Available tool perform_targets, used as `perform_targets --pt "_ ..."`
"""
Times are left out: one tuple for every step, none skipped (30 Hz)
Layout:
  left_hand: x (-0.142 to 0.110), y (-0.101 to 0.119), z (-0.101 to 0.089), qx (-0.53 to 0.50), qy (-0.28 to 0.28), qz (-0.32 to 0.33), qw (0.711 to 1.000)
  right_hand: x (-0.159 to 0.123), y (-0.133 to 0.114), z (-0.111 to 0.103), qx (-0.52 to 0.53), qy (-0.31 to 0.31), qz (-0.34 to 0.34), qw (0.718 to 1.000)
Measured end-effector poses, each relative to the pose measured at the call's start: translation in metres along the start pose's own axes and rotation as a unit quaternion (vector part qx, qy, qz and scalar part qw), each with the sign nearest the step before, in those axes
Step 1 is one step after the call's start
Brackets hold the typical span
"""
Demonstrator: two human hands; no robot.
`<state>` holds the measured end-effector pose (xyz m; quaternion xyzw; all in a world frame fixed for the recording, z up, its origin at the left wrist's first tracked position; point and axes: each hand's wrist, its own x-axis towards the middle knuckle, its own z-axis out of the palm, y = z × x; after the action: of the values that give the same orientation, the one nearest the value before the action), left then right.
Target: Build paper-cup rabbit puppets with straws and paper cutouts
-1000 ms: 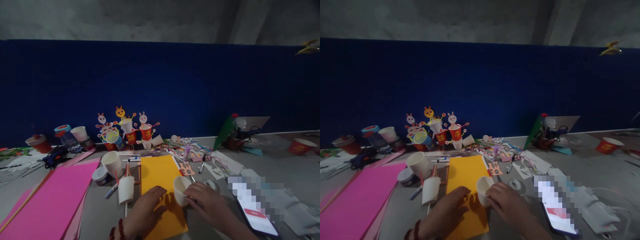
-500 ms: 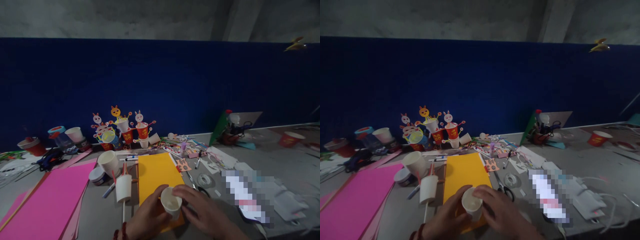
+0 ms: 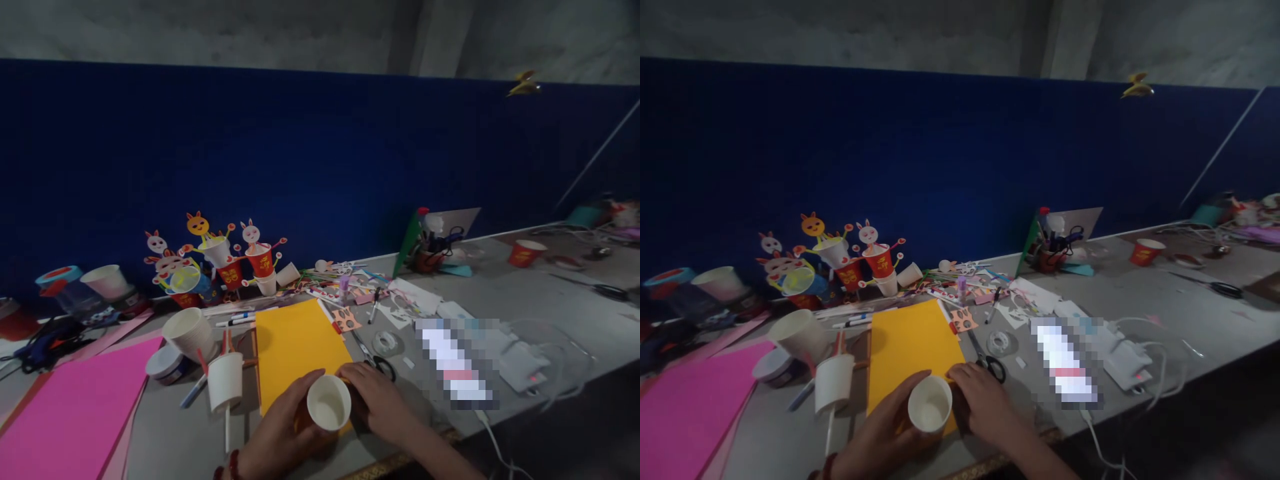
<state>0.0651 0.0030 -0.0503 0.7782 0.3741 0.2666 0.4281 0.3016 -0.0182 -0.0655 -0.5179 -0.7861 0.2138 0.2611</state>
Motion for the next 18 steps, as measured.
perform_targets --pt "0.000 -0.001 0.001 0.006 0.002 0.001 1.000 0.000 0.000 0.000 0.001 0.001 -0.001 1.000" --pt "0.000 -0.003 0.001 0.011 0.003 0.002 1.000 0.000 0.001 0.000 0.002 0.002 -0.002 1.000" --pt "-0.001 -0.004 0.002 0.017 0.004 0.002 1.000 0.000 0.001 0.000 0.003 0.002 -0.005 1.000" --pt "-0.001 -0.005 0.002 0.021 0.004 0.000 1.000 0.000 0.001 0.000 0.003 0.002 -0.007 1.000" --pt "-0.001 -0.005 0.003 0.024 0.005 -0.002 1.000 0.000 0.001 0.000 0.003 0.003 -0.009 1.000" --pt "-0.001 -0.006 0.003 0.025 0.005 -0.003 1.000 0.000 0.002 0.000 0.003 0.005 -0.011 1.000" --pt "-0.002 -0.006 0.003 0.025 0.003 -0.004 1.000 0.000 0.001 -0.001 0.003 0.006 -0.012 1.000" --pt "-0.002 -0.005 0.003 0.026 0.000 -0.005 1.000 0.001 0.001 0.000 0.003 0.008 -0.014 1.000" --pt "-0.001 -0.005 0.003 0.026 -0.002 -0.006 1.000 0.000 0.001 0.000 0.004 0.010 -0.015 1.000" --pt "-0.001 -0.004 0.003 0.027 -0.004 -0.005 1.000 0.000 0.001 0.000 0.004 0.012 -0.017 1.000" --pt "-0.001 -0.003 0.003 0.028 -0.004 -0.004 1.000 0.000 0.000 0.001 0.004 0.014 -0.019 1.000" --pt "0.000 -0.001 0.003 0.029 -0.003 -0.002 1.000 0.000 0.000 0.001 0.003 0.015 -0.022 1.000" --pt "0.000 0.000 0.003 0.031 -0.003 0.001 1.000 0.000 0.000 0.001 0.003 0.017 -0.024 1.000" --pt "0.001 0.000 0.002 0.033 -0.004 0.004 0.999 0.001 0.000 0.000 0.002 0.019 -0.026 0.999" --pt "0.001 0.001 0.002 0.036 -0.007 0.007 0.999 0.002 0.000 -0.003 0.001 0.024 -0.026 0.999" --pt "0.001 0.000 0.002 0.039 -0.010 0.010 0.999 0.004 0.002 -0.008 -0.002 0.032 -0.023 0.999" --pt "0.001 0.000 0.002 0.042 -0.012 0.011 0.999 0.007 0.004 -0.015 -0.007 0.044 -0.016 0.999" --pt "0.001 -0.001 0.002 0.045 -0.013 0.011 0.999 0.011 0.008 -0.025 -0.015 0.059 -0.004 0.998"
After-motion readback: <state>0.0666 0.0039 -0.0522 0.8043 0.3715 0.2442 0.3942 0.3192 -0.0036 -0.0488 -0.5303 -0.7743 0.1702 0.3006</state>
